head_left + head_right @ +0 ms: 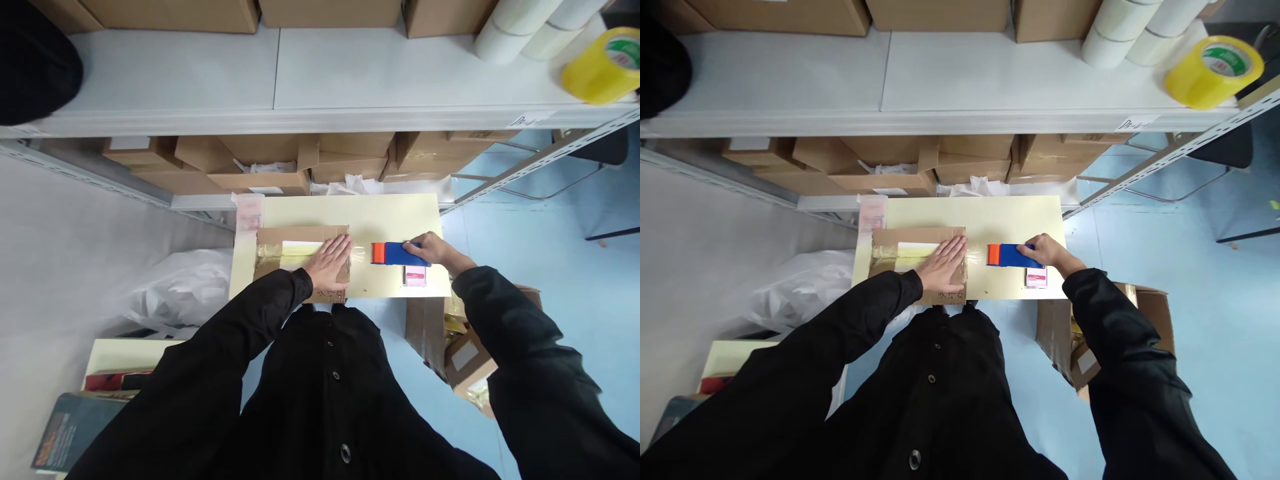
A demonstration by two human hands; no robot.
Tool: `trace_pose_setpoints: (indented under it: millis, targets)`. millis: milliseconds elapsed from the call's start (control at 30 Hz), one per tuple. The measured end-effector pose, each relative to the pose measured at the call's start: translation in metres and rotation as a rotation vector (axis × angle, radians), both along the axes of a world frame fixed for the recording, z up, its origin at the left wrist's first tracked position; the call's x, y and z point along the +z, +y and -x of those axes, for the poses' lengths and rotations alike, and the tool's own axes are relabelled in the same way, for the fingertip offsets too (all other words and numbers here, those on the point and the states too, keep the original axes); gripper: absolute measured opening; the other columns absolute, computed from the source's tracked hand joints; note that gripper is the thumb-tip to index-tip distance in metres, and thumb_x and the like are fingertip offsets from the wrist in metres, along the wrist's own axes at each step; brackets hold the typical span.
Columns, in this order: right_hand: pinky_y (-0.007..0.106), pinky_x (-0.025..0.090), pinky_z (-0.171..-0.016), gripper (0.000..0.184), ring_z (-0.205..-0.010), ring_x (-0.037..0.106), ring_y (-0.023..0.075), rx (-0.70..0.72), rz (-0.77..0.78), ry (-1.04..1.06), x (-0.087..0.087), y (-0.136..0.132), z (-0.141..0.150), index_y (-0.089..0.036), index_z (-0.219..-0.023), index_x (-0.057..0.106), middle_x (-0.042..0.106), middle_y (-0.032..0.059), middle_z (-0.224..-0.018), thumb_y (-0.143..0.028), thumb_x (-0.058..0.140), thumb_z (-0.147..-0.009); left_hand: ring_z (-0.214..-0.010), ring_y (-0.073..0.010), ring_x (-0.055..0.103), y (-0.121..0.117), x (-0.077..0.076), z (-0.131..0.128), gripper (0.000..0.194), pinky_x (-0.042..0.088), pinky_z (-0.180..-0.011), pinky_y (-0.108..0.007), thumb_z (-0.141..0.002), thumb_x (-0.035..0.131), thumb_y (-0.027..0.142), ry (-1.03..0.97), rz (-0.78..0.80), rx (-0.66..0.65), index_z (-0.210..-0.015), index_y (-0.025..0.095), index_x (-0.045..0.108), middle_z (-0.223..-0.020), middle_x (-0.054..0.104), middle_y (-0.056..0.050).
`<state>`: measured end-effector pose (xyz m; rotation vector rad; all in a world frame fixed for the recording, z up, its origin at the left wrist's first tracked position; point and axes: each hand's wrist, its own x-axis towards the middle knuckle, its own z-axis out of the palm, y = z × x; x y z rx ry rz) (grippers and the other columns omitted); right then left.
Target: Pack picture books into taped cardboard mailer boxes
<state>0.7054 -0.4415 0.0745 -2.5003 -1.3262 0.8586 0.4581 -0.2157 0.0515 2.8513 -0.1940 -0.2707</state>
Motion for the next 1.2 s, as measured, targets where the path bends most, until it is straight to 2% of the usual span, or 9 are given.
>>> trace_pose_setpoints:
  millis: [133,233,367,467,600,767,967,1100,1200]
  targets:
    - [0.030,0.043,-0.064,0.056,-0.073,0.062,0.0221,0.015,0.233,-0.151,0.017,0.028,0.021,-0.018,-0.072,0.069,0.068,0.0108,-0.076,-0.064,0.040,-0.084,-0.146,-0.0306,-0.002,-0.001,0.003,0.001,0.104,-0.001,-0.117,-0.042,-0.073,0.051,0.061,-0.003,0.006,0.007,-0.149,0.003,0.009,-0.158,0.005,-0.018]
    - [0.034,0.044,-0.070,0.061,-0.081,0.065,0.0277,-0.002,0.328,-0.249,0.031,0.059,0.049,-0.014,-0.087,0.072,0.069,0.0177,-0.088,-0.067,0.044,-0.082,-0.146,-0.0322,0.000,-0.001,0.005,0.003,0.104,0.000,-0.116,-0.043,-0.072,0.054,0.059,-0.011,-0.002,0.010,-0.149,0.004,0.012,-0.158,0.006,-0.018]
    - [0.039,0.045,-0.075,0.062,-0.087,0.065,0.0331,0.017,0.310,-0.313,0.049,0.092,0.080,-0.008,-0.100,0.070,0.068,0.0241,-0.092,-0.061,0.044,-0.085,-0.145,-0.0331,0.004,-0.002,0.008,0.003,0.096,0.003,-0.116,-0.045,-0.071,0.057,0.057,-0.030,0.001,0.004,-0.148,0.010,0.024,-0.158,0.008,-0.017]
    - [0.042,0.044,-0.078,0.056,-0.091,0.064,0.0351,0.024,0.297,-0.321,0.057,0.106,0.089,-0.007,-0.103,0.069,0.067,0.0258,-0.096,-0.054,0.045,-0.087,-0.145,-0.0336,0.006,-0.003,0.010,0.002,0.086,0.005,-0.116,-0.046,-0.070,0.059,0.054,-0.045,0.013,0.014,-0.142,0.012,0.037,-0.158,0.012,-0.016]
    - [0.042,0.042,-0.081,0.048,-0.094,0.064,0.0346,0.032,0.318,-0.339,0.056,0.113,0.097,-0.008,-0.105,0.069,0.067,0.0251,-0.100,-0.047,0.047,-0.087,-0.144,-0.0349,0.010,-0.005,0.012,0.000,0.080,0.008,-0.116,-0.046,-0.066,0.063,0.049,-0.084,0.033,0.027,-0.134,0.011,0.046,-0.155,0.020,-0.018]
    - [0.042,0.041,-0.078,0.036,-0.089,0.066,0.0330,0.137,0.375,-0.358,0.039,0.100,0.111,-0.011,-0.093,0.072,0.070,0.0222,-0.095,-0.036,0.047,-0.089,-0.143,-0.0365,0.014,-0.006,0.012,0.000,0.077,0.011,-0.114,-0.049,-0.062,0.066,0.048,-0.103,0.048,0.025,-0.128,0.012,0.051,-0.152,0.027,-0.020]
    - [0.038,0.041,-0.072,0.059,-0.078,0.067,0.0310,-0.238,0.272,-0.558,0.048,0.058,0.086,-0.009,-0.091,0.071,0.069,0.0232,-0.085,-0.055,0.034,-0.092,-0.142,-0.0387,0.014,-0.007,0.009,-0.004,0.073,0.010,-0.114,-0.052,-0.060,0.070,0.047,-0.095,0.041,0.027,-0.125,0.015,0.055,-0.153,0.025,-0.019]
    - [0.034,0.041,-0.067,0.057,-0.081,0.066,0.0303,-0.473,0.220,-0.530,0.053,0.030,0.074,-0.011,-0.092,0.070,0.069,0.0220,-0.087,-0.056,0.033,-0.091,-0.142,-0.0408,0.012,-0.004,0.013,-0.008,0.087,0.011,-0.113,-0.055,-0.058,0.072,0.059,-0.069,0.104,0.020,-0.129,0.014,0.052,-0.154,0.021,-0.020]
    - [0.030,0.039,-0.063,0.047,-0.082,0.066,0.0278,-0.552,0.194,-0.427,0.044,0.016,0.082,-0.014,-0.094,0.068,0.070,0.0188,-0.089,-0.046,0.034,-0.092,-0.143,-0.0395,0.010,0.006,0.022,-0.003,0.097,0.015,-0.114,-0.054,-0.062,0.069,0.063,-0.085,0.194,0.027,-0.141,0.013,0.039,-0.156,0.012,-0.021]
